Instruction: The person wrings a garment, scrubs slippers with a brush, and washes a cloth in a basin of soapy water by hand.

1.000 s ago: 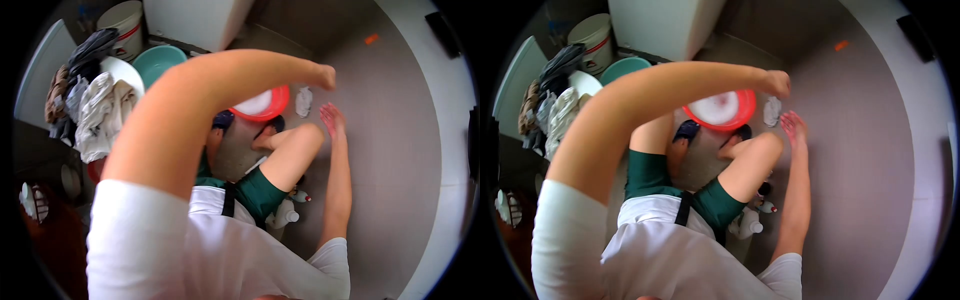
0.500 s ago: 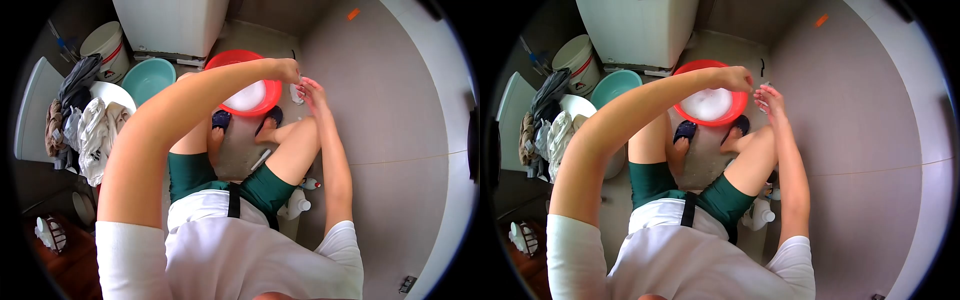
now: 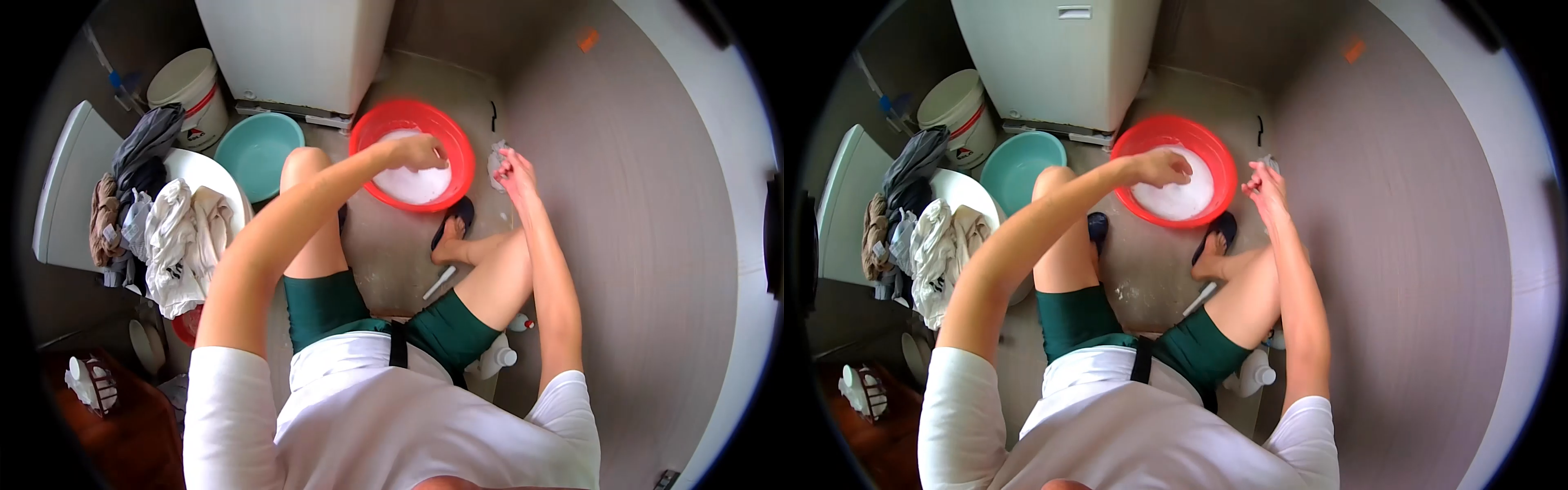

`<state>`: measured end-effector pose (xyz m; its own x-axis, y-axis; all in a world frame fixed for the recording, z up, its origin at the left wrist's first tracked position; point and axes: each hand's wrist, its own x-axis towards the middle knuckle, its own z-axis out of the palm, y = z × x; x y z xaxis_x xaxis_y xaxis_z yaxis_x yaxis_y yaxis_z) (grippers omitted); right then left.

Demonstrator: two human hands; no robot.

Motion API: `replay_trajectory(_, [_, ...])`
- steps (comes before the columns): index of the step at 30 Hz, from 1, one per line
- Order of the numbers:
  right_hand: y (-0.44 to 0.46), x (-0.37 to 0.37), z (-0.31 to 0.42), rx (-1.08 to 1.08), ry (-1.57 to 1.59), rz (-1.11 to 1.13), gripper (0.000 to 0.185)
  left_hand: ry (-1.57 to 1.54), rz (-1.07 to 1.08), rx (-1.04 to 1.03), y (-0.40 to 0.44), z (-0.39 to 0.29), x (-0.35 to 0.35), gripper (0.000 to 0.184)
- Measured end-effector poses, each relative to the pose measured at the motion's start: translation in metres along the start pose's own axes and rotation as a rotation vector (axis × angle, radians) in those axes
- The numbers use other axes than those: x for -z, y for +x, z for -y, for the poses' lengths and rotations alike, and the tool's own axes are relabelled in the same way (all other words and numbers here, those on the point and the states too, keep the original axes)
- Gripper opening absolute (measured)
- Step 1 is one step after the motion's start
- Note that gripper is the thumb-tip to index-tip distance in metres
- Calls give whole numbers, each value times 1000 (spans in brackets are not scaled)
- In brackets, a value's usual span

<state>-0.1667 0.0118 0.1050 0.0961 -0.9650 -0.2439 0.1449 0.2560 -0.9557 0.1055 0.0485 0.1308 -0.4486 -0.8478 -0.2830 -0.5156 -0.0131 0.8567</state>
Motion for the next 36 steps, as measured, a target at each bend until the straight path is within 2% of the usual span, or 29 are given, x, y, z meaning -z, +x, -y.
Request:
replay_trajectory(2, [10,-5,4,-38,57,-6,33,-44,16,22,0,19,3,36])
replay_trajectory(3, [14,-13,5,-3,29,-29,41,-71,9,34,-2,27,3,35])
replay_trajectory(7, [45,-36,-1,-38,116,80,48,-246,36,112,-1,59,7,35])
replay_trajectory(10, [48,-57,-11,-62,127,201,49,-252,92,233,2,72,18,39])
replay_trajectory(14, [47,-67,-26,-145,-10,291,44,-217,7,105,-3,87,37,37])
replay_trajectory(15, [46,-66,-30,-136,-20,307,42,-141,-2,128,-7,76,45,37])
replay_trajectory(18, [40,-68,-29,-91,-45,345,35,-294,-39,237,-25,54,59,39])
replay_trajectory(23, [23,-60,-29,-130,-278,351,28,-294,-32,233,-43,30,65,43])
replay_trajectory(29, [23,-45,-40,-123,-311,284,26,-180,-14,197,-49,3,60,40])
replay_trajectory(32, [23,-40,-54,-72,-488,227,22,-162,12,175,-38,5,54,39])
replay_trajectory(35, [24,-41,-72,-108,-596,173,20,-203,59,155,-19,24,39,36])
replay_trajectory(36, [29,-38,-89,-107,-530,176,18,-197,82,164,-11,30,34,35])
